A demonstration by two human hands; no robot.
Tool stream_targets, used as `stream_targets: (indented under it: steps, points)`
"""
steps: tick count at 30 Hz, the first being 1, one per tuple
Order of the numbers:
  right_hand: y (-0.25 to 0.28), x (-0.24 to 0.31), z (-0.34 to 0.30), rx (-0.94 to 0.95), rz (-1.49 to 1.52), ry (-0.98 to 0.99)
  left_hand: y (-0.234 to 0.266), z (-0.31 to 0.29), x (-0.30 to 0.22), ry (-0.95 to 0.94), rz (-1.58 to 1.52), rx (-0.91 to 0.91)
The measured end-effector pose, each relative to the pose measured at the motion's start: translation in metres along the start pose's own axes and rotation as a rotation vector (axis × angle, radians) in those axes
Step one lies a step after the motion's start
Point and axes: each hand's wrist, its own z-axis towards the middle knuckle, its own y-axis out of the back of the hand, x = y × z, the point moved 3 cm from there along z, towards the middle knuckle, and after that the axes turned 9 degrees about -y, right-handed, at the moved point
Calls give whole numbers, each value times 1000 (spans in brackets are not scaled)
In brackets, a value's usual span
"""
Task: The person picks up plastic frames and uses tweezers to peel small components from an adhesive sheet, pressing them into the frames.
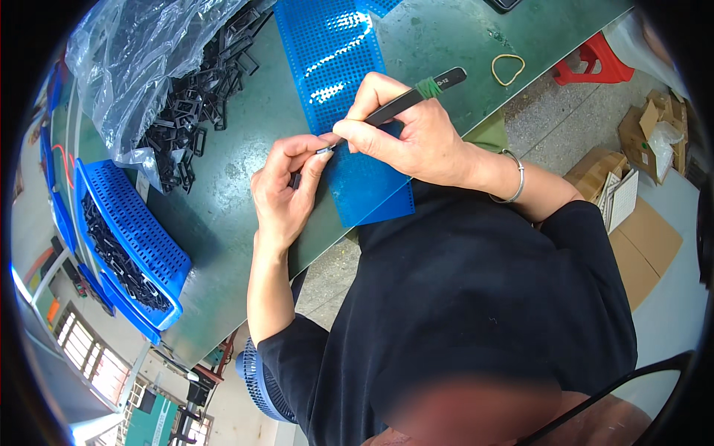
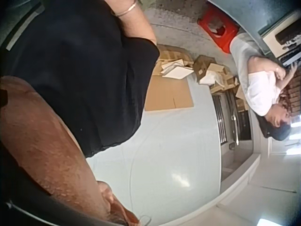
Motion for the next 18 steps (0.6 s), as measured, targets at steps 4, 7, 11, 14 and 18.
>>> stream_targets:
  steps: [4, 7, 11, 14, 18]
  points:
    - [0, 0, 1, -3, -29, 10, 1, -1, 1, -1, 8, 1]
    - [1, 2, 0, -20, 102, -23, 1, -1, 3, 1, -50, -22]
    - [1, 3, 1, -15, 70, -28, 1, 1, -2, -27, -45, -23]
    - [1, 1, 1, -10, 46, -33, 1, 0, -1, -5, -22, -12]
    - [1, 1, 0, -6, 28, -17, 1, -1, -1, -18, -13, -4]
